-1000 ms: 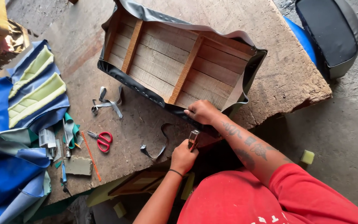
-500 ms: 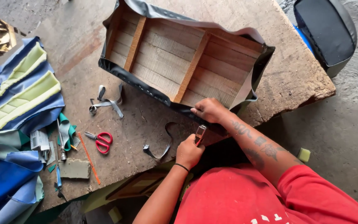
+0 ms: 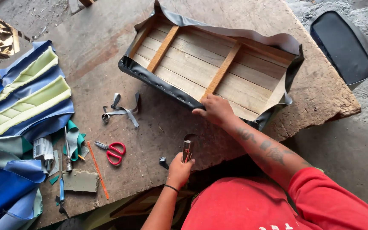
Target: Stretching a black vinyl cover over a wooden furniture frame and securing it with a manual stapler.
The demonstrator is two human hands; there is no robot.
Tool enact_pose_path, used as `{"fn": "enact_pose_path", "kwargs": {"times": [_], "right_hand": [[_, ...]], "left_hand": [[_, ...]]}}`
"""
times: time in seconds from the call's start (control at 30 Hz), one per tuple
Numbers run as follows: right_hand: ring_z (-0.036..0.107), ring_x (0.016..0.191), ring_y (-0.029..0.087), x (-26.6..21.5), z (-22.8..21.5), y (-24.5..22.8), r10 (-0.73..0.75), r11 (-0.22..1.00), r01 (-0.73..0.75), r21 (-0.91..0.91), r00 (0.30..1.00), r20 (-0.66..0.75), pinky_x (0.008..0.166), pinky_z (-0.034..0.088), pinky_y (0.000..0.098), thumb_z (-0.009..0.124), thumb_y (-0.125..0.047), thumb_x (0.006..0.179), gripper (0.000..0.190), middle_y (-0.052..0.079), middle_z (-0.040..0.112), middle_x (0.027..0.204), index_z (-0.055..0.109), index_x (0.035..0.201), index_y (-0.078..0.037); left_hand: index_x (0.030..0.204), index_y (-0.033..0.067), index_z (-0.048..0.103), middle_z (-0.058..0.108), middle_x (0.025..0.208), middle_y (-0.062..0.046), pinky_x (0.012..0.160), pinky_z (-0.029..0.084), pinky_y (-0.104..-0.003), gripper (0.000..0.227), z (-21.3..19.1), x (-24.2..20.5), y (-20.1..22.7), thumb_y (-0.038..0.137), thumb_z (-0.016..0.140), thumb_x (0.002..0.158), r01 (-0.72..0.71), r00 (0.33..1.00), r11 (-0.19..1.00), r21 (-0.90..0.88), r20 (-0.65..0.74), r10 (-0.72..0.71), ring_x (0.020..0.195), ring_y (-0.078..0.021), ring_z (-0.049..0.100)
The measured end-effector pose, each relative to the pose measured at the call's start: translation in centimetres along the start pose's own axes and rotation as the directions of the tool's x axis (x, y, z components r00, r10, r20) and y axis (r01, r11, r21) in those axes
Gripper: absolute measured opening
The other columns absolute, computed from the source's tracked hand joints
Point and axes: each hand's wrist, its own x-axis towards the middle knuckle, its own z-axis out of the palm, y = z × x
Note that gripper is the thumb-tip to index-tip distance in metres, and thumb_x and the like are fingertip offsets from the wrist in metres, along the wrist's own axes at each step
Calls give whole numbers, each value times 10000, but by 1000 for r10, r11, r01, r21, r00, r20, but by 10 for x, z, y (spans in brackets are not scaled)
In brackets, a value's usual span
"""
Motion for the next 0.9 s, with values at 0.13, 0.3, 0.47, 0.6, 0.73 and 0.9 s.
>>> {"fn": "enact_pose_path", "kwargs": {"times": [0.13,0.3,0.47,0.6,0.73,0.9], "right_hand": [[649,745,371,-3,31,11,-100,976,151,154,949,-300,634,523,459,613,-516,950,457,88,518,735,585,689,-141],[628,684,275,-6,49,19,-62,959,157,236,928,-368,592,493,350,649,-486,935,455,16,486,664,533,620,-179],[635,671,252,-1,37,18,12,935,108,337,942,-336,593,484,332,662,-453,895,430,32,513,636,518,594,-181],[661,707,270,-3,37,16,24,925,107,366,941,-337,601,499,351,678,-448,881,389,41,565,666,565,614,-190],[659,726,294,0,50,22,40,907,105,407,942,-332,616,502,372,685,-454,880,409,56,572,684,561,615,-168],[637,690,319,6,48,27,85,894,87,440,930,-358,604,487,373,691,-449,875,446,77,544,663,536,593,-140]], "left_hand": [[1132,173,660,721,1018,-187,932,529,-496,300,-33,8,40,254,660,843,-38,997,998,-55,67,42,1106,-390,671],[1235,180,640,726,1123,-225,987,499,-538,385,-56,42,61,299,608,870,-166,982,983,80,102,157,1184,-431,649],[1043,211,687,751,950,-149,904,550,-485,360,-65,61,88,489,672,814,-186,983,902,389,70,172,1048,-388,712],[939,190,660,741,866,-138,841,569,-473,342,-52,79,92,498,679,791,-178,983,889,422,47,175,970,-377,732],[940,177,668,736,879,-154,876,561,-486,252,-45,91,78,378,635,792,-139,988,916,376,-9,154,993,-386,727],[1070,167,693,737,1003,-170,921,527,-487,345,-64,58,90,270,660,743,-181,981,973,145,92,169,1108,-366,690]]}}
